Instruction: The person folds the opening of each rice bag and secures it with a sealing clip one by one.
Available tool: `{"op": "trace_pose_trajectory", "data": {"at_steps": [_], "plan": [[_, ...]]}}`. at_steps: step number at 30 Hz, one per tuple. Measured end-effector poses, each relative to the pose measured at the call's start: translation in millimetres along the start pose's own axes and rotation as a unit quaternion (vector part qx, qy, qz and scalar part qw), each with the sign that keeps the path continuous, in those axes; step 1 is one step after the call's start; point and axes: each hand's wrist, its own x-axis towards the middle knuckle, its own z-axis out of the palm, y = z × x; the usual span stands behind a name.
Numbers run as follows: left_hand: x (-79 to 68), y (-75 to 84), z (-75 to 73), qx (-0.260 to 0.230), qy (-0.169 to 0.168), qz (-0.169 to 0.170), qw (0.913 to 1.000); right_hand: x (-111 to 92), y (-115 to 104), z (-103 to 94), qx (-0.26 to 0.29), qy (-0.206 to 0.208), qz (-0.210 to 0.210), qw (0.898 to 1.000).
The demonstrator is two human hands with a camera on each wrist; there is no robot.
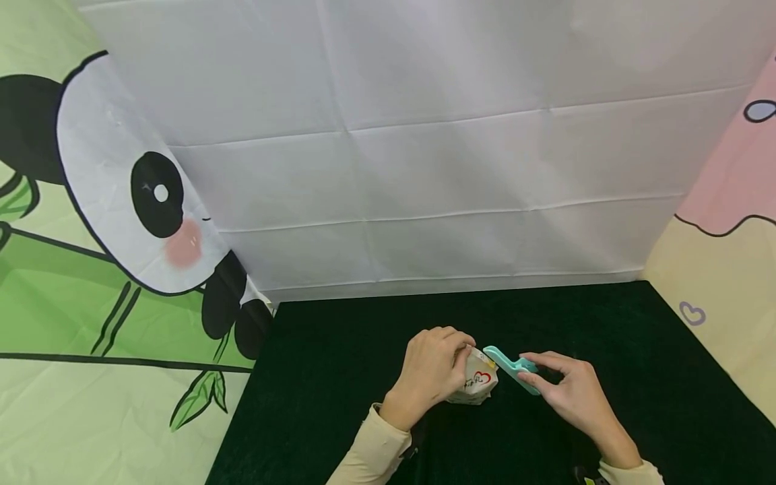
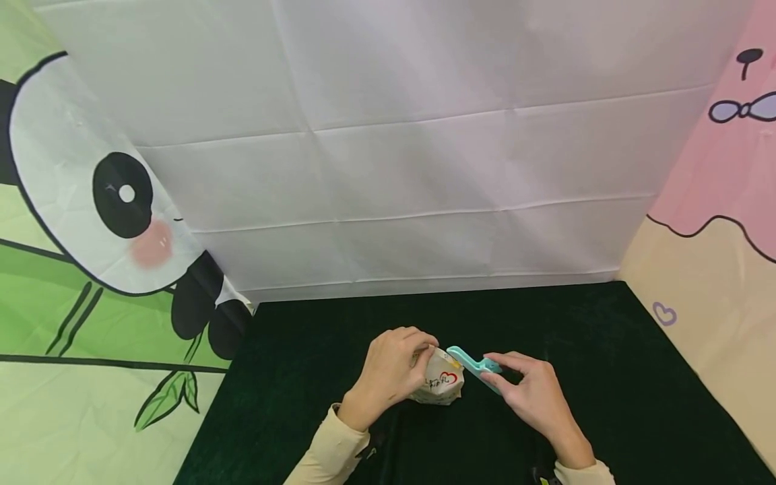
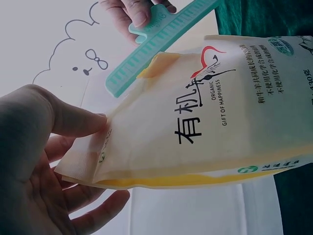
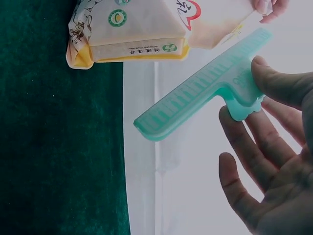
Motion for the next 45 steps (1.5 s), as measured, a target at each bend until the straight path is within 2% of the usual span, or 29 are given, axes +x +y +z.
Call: {"op": "trace_pose_trajectory", "data": {"at_steps": [7,20,45], "plan": [[0.2,0.5,-0.8,-0.007,-0.002,0.0,1.0,-0.9,0.8,2.8,0.016,0.016,-0.029,0.999],[-0.1,1.6,-2.1,-0.025,-0.009,0.004,0.9996,-0.8,5.1,7.3,0.011,0.045,-0.084,0.995],[1.1,-1.9,-0.3,-0.035,-0.018,0.001,0.9992,4.4,8.6,11.8,0.021,0.018,-0.076,0.997]]}}
